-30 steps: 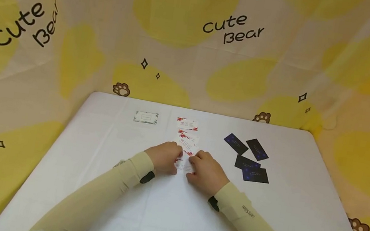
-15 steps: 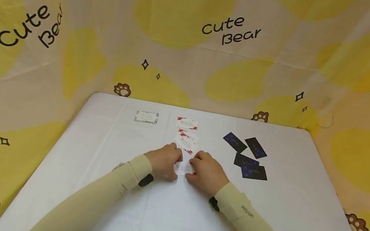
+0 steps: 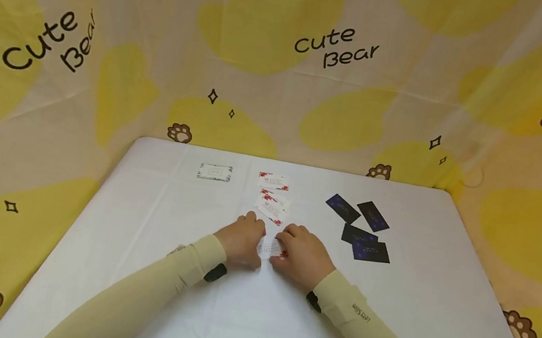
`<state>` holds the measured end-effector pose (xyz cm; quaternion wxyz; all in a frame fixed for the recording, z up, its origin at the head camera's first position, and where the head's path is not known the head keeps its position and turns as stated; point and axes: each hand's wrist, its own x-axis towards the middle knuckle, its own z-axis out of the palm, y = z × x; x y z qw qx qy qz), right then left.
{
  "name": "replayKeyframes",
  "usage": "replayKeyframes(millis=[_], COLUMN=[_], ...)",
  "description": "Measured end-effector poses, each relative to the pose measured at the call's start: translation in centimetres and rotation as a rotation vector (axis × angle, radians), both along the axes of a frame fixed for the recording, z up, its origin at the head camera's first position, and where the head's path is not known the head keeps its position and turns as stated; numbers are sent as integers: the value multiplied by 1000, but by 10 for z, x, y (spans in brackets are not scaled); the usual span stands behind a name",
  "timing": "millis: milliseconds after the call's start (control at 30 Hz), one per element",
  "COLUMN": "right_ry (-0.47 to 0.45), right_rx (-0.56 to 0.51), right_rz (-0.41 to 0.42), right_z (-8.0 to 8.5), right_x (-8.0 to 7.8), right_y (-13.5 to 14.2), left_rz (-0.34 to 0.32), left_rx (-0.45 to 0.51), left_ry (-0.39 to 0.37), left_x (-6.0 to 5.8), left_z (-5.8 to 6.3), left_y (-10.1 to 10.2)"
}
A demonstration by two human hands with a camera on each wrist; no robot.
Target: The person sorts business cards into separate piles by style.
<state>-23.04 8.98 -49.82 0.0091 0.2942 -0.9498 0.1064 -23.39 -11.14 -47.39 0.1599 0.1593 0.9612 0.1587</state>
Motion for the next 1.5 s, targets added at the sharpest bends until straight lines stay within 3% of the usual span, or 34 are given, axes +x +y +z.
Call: replayKeyframes(millis=[233,333,433,567,633,700,800,900,1000,1100,1333,1500], right_ry=[26,35,49,78,78,69,19,-47,-127,-168,-148,-151], right_rx=[24,30,40,31,12,0,-11,14,40,22,-12,-21], right_rz=[-8,-2,22,31,13,-11,-48,-77,-99,-109,-116,-98], right_z=[-3,-4,1,25,38,46,44,29,9,-5,-7,-5], right_x=[-9,-15,-27,-59,-80,-103,-136,-162,-175,-178,-179,-186], right_y=[-3,-4,-5,-4,-5,-7,-13,-19,-22,-26,-19,-16], left_rz=[25,-12,-49,-102,-128,-137,-114,-66,-23,14,37,37], left_rx=[104,103,74,-2,-33,-39,19,106,168,201,227,256], left_ry=[-28,38,114,196,234,250,228,172,110,75,40,66], left_x=[-4,-7,-15,-42,-63,-87,-121,-146,-157,-160,-163,-168], left_z=[-6,-5,6,36,50,56,46,14,-21,-40,-29,-28], left_y=[-3,-6,-12,-18,-20,-23,-28,-31,-33,-40,-45,-47])
